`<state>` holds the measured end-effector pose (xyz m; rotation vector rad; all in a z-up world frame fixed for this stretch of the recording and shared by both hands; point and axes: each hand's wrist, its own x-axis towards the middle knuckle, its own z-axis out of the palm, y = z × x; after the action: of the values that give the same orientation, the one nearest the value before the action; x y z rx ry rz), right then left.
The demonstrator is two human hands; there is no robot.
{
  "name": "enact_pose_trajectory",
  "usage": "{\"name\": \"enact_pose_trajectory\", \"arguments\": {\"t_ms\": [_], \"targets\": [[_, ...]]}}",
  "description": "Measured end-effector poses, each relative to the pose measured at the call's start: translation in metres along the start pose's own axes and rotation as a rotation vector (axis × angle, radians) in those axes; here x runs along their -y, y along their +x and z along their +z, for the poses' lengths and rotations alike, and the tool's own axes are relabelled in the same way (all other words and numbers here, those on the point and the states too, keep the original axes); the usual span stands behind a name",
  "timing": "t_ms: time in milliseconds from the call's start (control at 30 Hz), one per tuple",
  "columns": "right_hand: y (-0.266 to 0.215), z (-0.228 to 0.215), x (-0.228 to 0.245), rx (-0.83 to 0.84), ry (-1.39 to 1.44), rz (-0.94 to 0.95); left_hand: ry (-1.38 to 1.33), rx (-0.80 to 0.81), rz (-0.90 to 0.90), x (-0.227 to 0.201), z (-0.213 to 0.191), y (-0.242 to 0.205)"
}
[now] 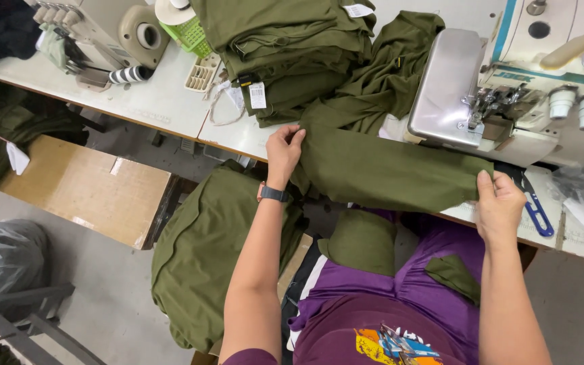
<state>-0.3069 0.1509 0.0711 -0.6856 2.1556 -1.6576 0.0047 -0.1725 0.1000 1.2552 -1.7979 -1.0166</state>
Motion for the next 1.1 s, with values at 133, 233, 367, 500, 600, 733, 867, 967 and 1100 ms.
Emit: {"name": "enact_pose_trajectory", "arguments": {"t_ms": [133, 233, 367, 500, 600, 733, 867, 967, 1100], "targets": [[-0.001, -0.001, -0.010, 0.000, 0.442, 0.116, 0.148, -0.087, 0.122, -0.027, -0.004, -0.005], [-0.005, -0.016, -0.002, -0.074, 0.460, 0.150, 0.078, -0.020, -0.053, -0.079, -0.018, -0.017], [-0.005, -0.048, 0.044, -0.246, 0.456, 0.191, -0.248, 0.095, -0.028, -0.125, -0.014, -0.015], [0.006, -0.077, 0.049, -0.325, 0.542, 0.174, -0.479, 0.169, -0.183, -0.164, 0.009, 0.002], [0.005, -0.091, 0.045, -0.363, 0.498, 0.208, -0.482, 0.187, -0.140, -0.165, 0.035, 0.018], [-0.010, -0.095, 0.051, -0.375, 0.527, 0.161, -0.383, 0.221, -0.109, -0.168, 0.048, 0.017], [-0.037, -0.091, 0.050, -0.221, 0.565, 0.064, -0.482, 0.244, -0.161, -0.143, 0.052, 0.016], [-0.082, -0.055, 0.094, 0.204, 0.411, -0.163, -0.746, 0.240, -0.281, -0.094, 0.060, 0.024], [-0.125, 0.023, 0.155, 0.950, -0.032, -0.528, -0.993, 0.251, -0.575, -0.071, 0.051, 0.017]]}}
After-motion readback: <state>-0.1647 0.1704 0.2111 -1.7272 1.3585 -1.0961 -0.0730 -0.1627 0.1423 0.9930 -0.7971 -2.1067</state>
